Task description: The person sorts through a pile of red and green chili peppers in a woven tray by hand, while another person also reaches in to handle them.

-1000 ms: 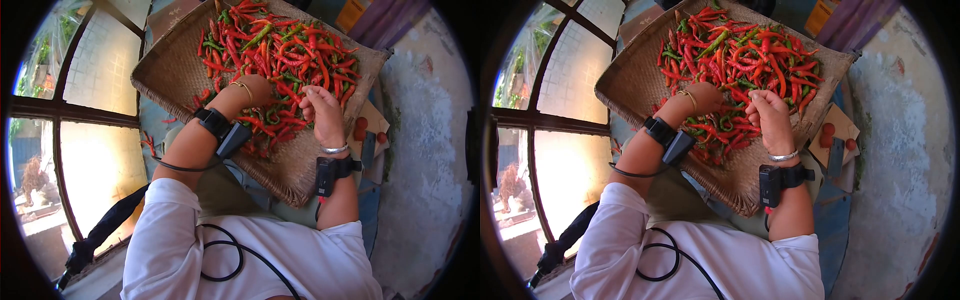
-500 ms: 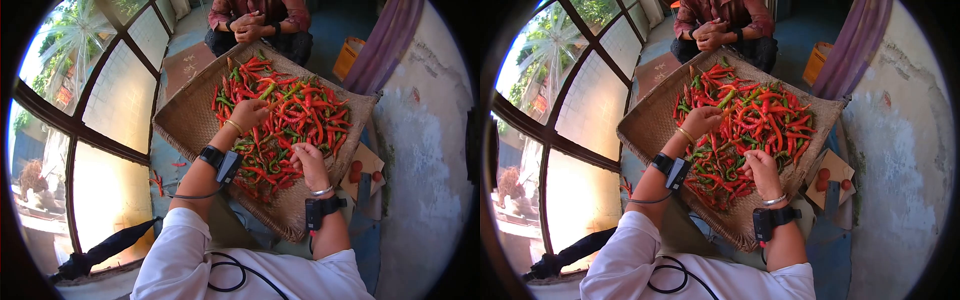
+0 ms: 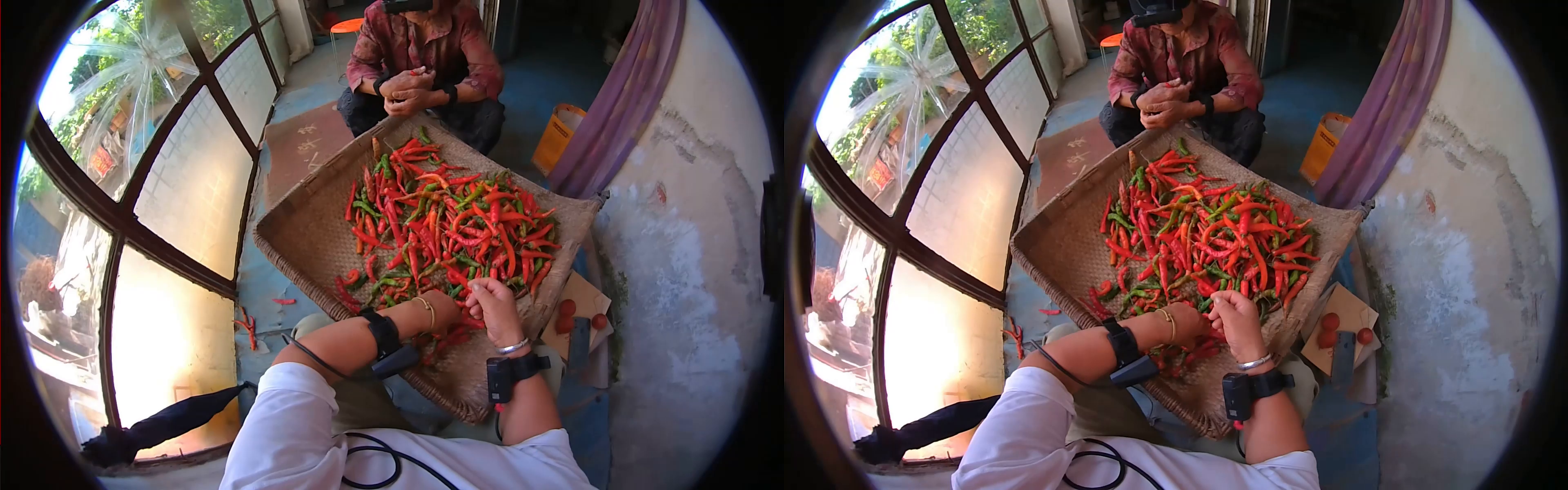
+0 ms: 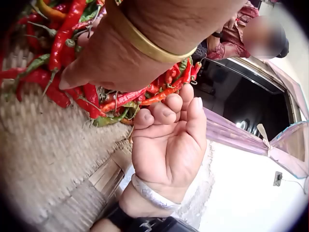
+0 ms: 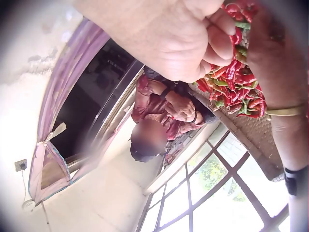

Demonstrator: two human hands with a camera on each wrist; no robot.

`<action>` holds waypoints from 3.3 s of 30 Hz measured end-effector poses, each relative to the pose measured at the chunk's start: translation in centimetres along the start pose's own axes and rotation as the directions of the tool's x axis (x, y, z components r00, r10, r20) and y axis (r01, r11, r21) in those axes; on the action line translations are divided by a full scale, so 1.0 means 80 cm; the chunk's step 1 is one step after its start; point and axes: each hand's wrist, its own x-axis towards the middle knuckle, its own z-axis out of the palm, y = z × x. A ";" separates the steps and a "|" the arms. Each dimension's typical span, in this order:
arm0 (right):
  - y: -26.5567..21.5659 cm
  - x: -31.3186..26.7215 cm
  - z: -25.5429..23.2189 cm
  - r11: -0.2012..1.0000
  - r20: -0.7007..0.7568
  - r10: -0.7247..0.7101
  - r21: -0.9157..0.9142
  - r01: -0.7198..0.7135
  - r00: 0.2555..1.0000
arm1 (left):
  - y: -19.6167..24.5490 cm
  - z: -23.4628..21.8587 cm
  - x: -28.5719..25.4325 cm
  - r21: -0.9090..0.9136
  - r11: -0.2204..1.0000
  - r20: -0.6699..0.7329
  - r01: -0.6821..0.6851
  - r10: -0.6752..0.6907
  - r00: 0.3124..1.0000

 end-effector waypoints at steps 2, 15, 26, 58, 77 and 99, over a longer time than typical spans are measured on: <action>0.002 -0.001 0.002 0.997 -0.004 -0.020 -0.072 0.020 1.000 | 0.001 0.001 0.003 0.010 1.000 0.027 0.000 0.000 1.000; -0.056 0.036 0.032 0.905 0.218 -0.174 -0.348 0.243 0.960 | -0.009 -0.029 -0.013 -0.130 0.991 -0.004 0.017 -0.018 1.000; -0.025 0.047 0.008 0.307 0.212 -0.689 -0.781 0.543 0.694 | -0.042 -0.036 -0.030 -0.509 0.861 -0.564 0.018 -0.349 0.748; -0.047 0.029 -0.016 0.970 -0.046 -0.207 -0.143 0.199 0.977 | -0.066 -0.022 -0.018 -0.651 0.755 -0.509 -0.085 -0.351 0.786; -0.028 0.029 -0.030 0.941 0.023 -0.173 -0.290 0.173 0.985 | -0.016 0.006 0.007 0.106 0.991 -0.159 -0.080 0.096 0.983; -0.019 0.047 -0.031 0.884 0.057 -0.212 -0.416 0.216 0.976 | -0.089 -0.036 -0.012 -0.928 -0.200 -0.251 -0.313 -0.284 0.925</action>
